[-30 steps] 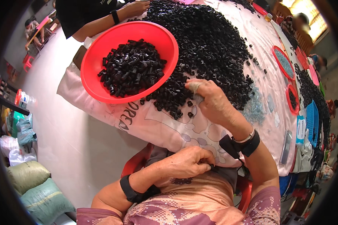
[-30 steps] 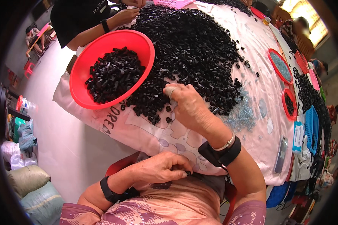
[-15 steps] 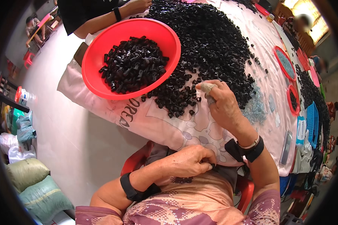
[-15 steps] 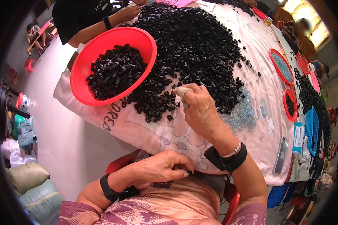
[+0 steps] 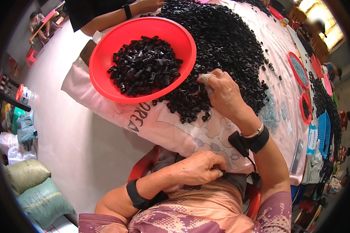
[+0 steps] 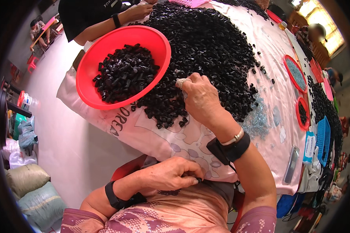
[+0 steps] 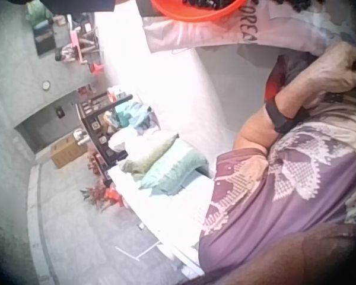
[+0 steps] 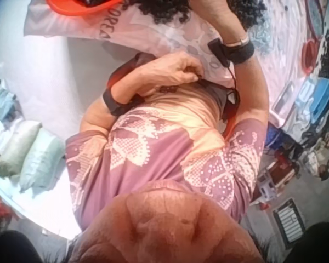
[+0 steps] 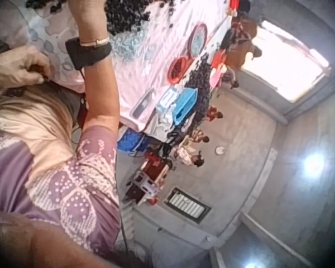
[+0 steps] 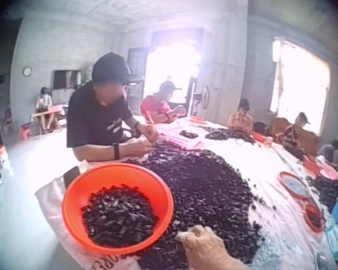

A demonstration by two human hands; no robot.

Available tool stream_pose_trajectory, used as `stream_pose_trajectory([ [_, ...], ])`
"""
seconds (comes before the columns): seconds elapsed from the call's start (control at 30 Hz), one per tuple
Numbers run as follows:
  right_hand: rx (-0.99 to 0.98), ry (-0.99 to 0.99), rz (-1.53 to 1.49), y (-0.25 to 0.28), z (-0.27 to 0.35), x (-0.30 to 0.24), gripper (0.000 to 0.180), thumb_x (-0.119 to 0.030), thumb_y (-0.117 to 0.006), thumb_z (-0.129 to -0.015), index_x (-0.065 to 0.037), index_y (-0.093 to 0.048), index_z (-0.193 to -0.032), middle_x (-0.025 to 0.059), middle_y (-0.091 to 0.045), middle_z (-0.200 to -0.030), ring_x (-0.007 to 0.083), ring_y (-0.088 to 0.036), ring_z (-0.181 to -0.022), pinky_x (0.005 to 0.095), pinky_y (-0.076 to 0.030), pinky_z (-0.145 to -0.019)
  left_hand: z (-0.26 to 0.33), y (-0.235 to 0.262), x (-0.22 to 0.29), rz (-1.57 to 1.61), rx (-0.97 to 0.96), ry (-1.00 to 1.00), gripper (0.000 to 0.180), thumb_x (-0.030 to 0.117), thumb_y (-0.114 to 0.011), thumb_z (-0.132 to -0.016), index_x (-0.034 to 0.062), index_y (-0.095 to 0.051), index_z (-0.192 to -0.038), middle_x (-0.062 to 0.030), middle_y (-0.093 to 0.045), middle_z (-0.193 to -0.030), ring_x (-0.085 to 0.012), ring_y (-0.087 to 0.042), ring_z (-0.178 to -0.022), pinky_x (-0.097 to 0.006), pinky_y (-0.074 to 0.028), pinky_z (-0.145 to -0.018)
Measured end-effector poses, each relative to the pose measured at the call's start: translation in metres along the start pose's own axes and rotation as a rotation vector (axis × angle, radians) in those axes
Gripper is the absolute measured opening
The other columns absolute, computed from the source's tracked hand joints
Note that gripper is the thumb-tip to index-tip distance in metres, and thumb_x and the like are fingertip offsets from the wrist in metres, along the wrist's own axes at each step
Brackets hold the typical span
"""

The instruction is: Sort small plastic shoe components into a pile from a larger mixed container.

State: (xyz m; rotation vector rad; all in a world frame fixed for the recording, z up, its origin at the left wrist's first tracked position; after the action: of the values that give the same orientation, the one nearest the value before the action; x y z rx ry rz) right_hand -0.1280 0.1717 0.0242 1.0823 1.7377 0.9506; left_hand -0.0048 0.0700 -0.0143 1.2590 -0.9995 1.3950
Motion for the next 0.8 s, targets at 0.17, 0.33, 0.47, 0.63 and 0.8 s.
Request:
stream_pose_trajectory([
  [0.17, -0.042, 0.002, -0.008, 0.016, 0.029, -0.003, 0.032, 0.007, -0.058, -0.074, -0.01, -0.069, -0.099, 0.0107, -0.06, -0.101, 0.0305, -0.058, -0.095, 0.0402, -0.05, -0.081, 0.002, 0.002, 0.004, -0.015, 0.011, -0.019, 0.023, 0.011, -0.056, -0.087, -0.0028, -0.063, -0.104, -0.0156, -0.067, -0.094, -0.0246, -0.064, -0.083, -0.035, -0.05, -0.075],
  [0.33, 0.036, -0.141, -0.227, 0.028, 0.05, 0.017, 0.039, 0.01, -0.056, -0.073, -0.01, -0.069, -0.103, 0.0116, -0.062, -0.099, 0.0313, -0.06, -0.095, 0.0389, -0.051, -0.081, -0.001, -0.004, -0.004, -0.001, 0.002, 0.029, 0.022, 0.01, -0.056, -0.086, -0.0025, -0.064, -0.102, -0.0146, -0.067, -0.089, -0.023, -0.063, -0.08, -0.034, -0.05, -0.073],
  [0.47, -0.008, -0.098, -0.198, 0.032, 0.051, 0.005, 0.041, 0.01, -0.055, -0.072, -0.008, -0.067, -0.107, 0.014, -0.06, -0.097, 0.0336, -0.059, -0.092, 0.041, -0.051, -0.079, -0.002, -0.002, -0.001, -0.006, 0.007, 0.03, 0.022, 0.01, -0.057, -0.085, -0.0023, -0.064, -0.102, -0.0143, -0.067, -0.089, -0.0223, -0.063, -0.079, -0.034, -0.05, -0.072],
  [0.63, -0.093, -0.057, -0.153, 0.027, 0.063, -0.005, 0.043, 0.011, -0.054, -0.07, -0.006, -0.064, -0.108, 0.0166, -0.058, -0.096, 0.0365, -0.059, -0.089, 0.0437, -0.051, -0.077, -0.001, -0.003, -0.005, -0.01, 0.026, -0.02, 0.021, 0.01, -0.057, -0.085, -0.0021, -0.064, -0.101, -0.0136, -0.067, -0.088, -0.0214, -0.061, -0.077, -0.033, -0.049, -0.071],
  [0.8, -0.025, -0.09, -0.247, 0.03, 0.058, 0.002, 0.042, 0.011, -0.054, -0.07, -0.007, -0.066, -0.106, 0.0163, -0.059, -0.095, 0.0362, -0.062, -0.081, 0.0415, -0.052, -0.072, -0.001, -0.003, 0.002, 0.011, 0.014, 0.029, 0.023, 0.01, -0.056, -0.083, -0.0032, -0.065, -0.1, -0.017, -0.067, -0.087, -0.0256, -0.064, -0.079, -0.036, -0.051, -0.072],
])
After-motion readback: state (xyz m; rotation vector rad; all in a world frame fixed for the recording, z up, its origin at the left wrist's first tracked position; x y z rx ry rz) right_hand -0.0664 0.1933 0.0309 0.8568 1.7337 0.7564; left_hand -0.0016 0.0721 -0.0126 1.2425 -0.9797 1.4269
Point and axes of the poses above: each hand's wrist, its own z-axis away from the middle knuckle, its own y-axis out of the back of the hand, x = y × z, the point moved 7 cm from there along -z, towards the middle knuckle
